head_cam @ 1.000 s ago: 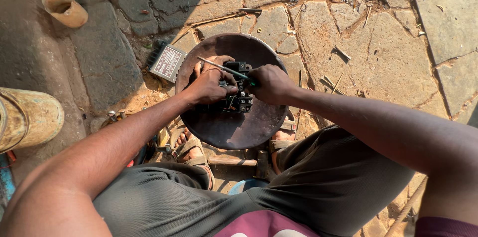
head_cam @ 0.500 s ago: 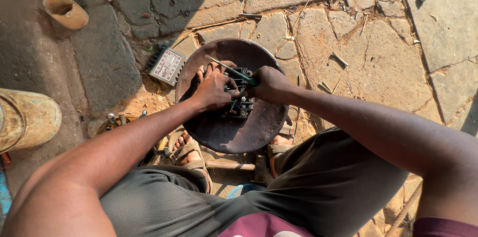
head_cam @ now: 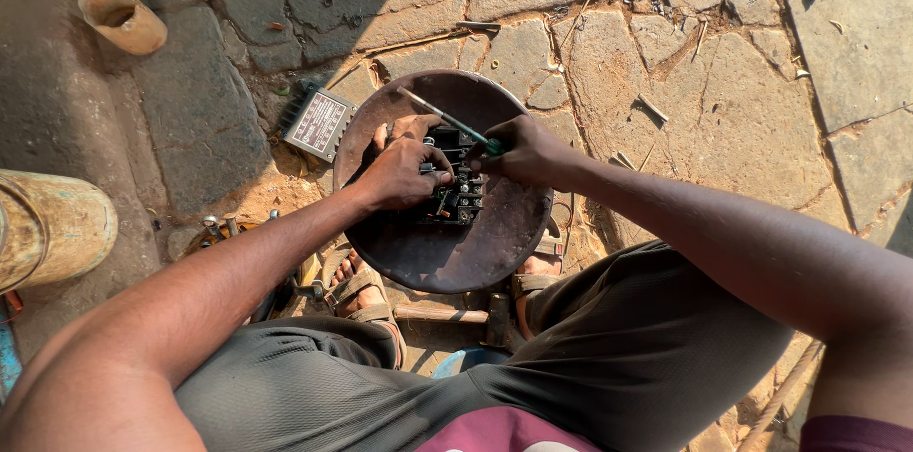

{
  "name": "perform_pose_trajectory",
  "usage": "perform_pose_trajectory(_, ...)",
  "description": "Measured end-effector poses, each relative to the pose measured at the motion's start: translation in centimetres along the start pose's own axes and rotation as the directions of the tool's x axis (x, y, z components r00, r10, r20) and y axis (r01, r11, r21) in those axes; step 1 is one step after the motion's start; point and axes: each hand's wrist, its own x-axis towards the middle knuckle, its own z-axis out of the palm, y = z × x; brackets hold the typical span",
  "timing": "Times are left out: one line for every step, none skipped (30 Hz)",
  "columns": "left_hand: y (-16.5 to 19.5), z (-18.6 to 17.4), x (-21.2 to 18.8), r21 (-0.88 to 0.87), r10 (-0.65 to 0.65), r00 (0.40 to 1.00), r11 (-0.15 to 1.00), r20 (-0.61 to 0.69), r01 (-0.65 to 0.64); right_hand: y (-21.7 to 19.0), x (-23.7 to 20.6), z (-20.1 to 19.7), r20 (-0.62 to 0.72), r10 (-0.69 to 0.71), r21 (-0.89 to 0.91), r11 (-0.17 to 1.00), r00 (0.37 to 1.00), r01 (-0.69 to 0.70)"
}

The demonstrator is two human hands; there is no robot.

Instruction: The person uses a screwdriver to tighten screws on a black electrical component placed on a metal stool. They manipulate wires and small green connectors while seated outdoors on a paved surface.

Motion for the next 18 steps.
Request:
perform_pose_trajectory(0.0, 0.0, 0.0, 0.007, -0.001, 1.000, 1.000, 0.002, 0.001, 0.2, 0.1, -0.1, 0.002, -0.010, 0.046, 0.999, 1.000, 0.010)
perform_pose_trajectory(0.0, -0.1, 0.0, 0.014, -0.002, 1.000, 1.000, 0.004, 0.002, 0.4, 0.1, 0.0, -0.002, 0.021, 0.047, 0.999, 1.000, -0.020)
perform_pose_trajectory(0.0, -0.2, 0.0, 0.022, -0.002, 1.000, 1.000, 0.007, 0.002, 0.7, 0.1, 0.2, -0.007, 0.052, 0.049, 0.997, 0.999, -0.051)
perform_pose_trajectory(0.0, -0.2, 0.1, 0.059, 0.006, 1.000, 0.998, 0.001, -0.006, 0.9, 0.1, 0.4, -0.013, 0.083, 0.050, 0.995, 0.997, -0.082)
perform_pose_trajectory(-0.1, -0.3, 0.1, 0.096, 0.015, 1.000, 0.995, -0.004, -0.014, 1.1, 0.1, 0.7, 0.031, 0.082, 0.109, 0.990, 0.996, -0.085)
perform_pose_trajectory(-0.2, -0.3, 0.1, 0.133, 0.024, 1.000, 0.991, -0.008, -0.023, 1.3, 0.2, 1.1, 0.073, 0.079, 0.169, 0.981, 0.994, -0.090)
perform_pose_trajectory(-0.4, -0.4, 0.1, 0.099, 0.053, 0.999, 0.994, -0.008, -0.052, 1.5, 0.2, 1.3, 0.116, 0.072, 0.227, 0.969, 0.991, -0.097)
perform_pose_trajectory(-0.6, -0.5, 0.1, 0.066, 0.081, 0.997, 0.995, -0.009, -0.080, 1.6, 0.3, 1.4, 0.090, 0.032, 0.172, 0.984, 0.995, -0.048)
perform_pose_trajectory(-0.8, -0.5, 0.0, 0.031, 0.107, 0.994, 0.994, -0.010, -0.107, 1.7, 0.2, 1.4, 0.069, -0.008, 0.117, 0.993, 0.998, 0.000)
perform_pose_trajectory(-1.0, -0.5, 0.0, 0.038, 0.197, 0.979, 0.980, -0.050, -0.196, 1.8, 0.2, 1.4, 0.052, -0.049, 0.060, 0.997, 0.997, 0.046)
perform_pose_trajectory(-1.1, -0.6, 0.0, 0.048, 0.286, 0.954, 0.958, -0.088, -0.283, 1.8, 0.1, 1.4, 0.068, -0.065, 0.045, 0.997, 0.996, 0.062)
perform_pose_trajectory(-1.2, -0.7, -0.1, 0.063, 0.374, 0.919, 0.927, -0.125, -0.369, 1.7, 0.0, 1.4, 0.083, -0.082, 0.027, 0.996, 0.993, 0.080)
perform_pose_trajectory(-1.2, -0.7, -0.1, 0.032, 0.299, 0.950, 0.954, -0.090, -0.298, 1.6, 0.0, 1.3, 0.097, -0.100, 0.010, 0.995, 0.990, 0.099)
perform_pose_trajectory(-1.3, -0.8, -0.1, 0.002, 0.225, 0.973, 0.974, -0.050, -0.225, 1.4, -0.2, 1.3, 0.094, -0.095, -0.003, 0.995, 0.991, 0.095)
perform_pose_trajectory(-1.3, -0.8, -0.1, -0.024, 0.150, 0.989, 0.988, -0.007, -0.150, 1.1, -0.3, 1.4, 0.093, -0.090, -0.016, 0.996, 0.992, 0.091)
perform_pose_trajectory(-1.3, -0.9, -0.1, -0.019, 0.157, 0.988, 0.987, -0.007, -0.157, 0.9, -0.4, 1.4, 0.093, -0.084, -0.030, 0.996, 0.992, 0.087)
perform_pose_trajectory(-1.3, -0.9, -0.1, -0.015, 0.162, 0.987, 0.987, -0.007, -0.162, 0.6, -0.5, 1.5, 0.084, -0.089, -0.030, 0.995, 0.992, 0.092)
perform_pose_trajectory(-1.3, -1.0, -0.1, -0.010, 0.168, 0.986, 0.986, -0.006, -0.168, 0.4, -0.6, 1.5, 0.074, -0.094, -0.030, 0.995, 0.993, 0.097)
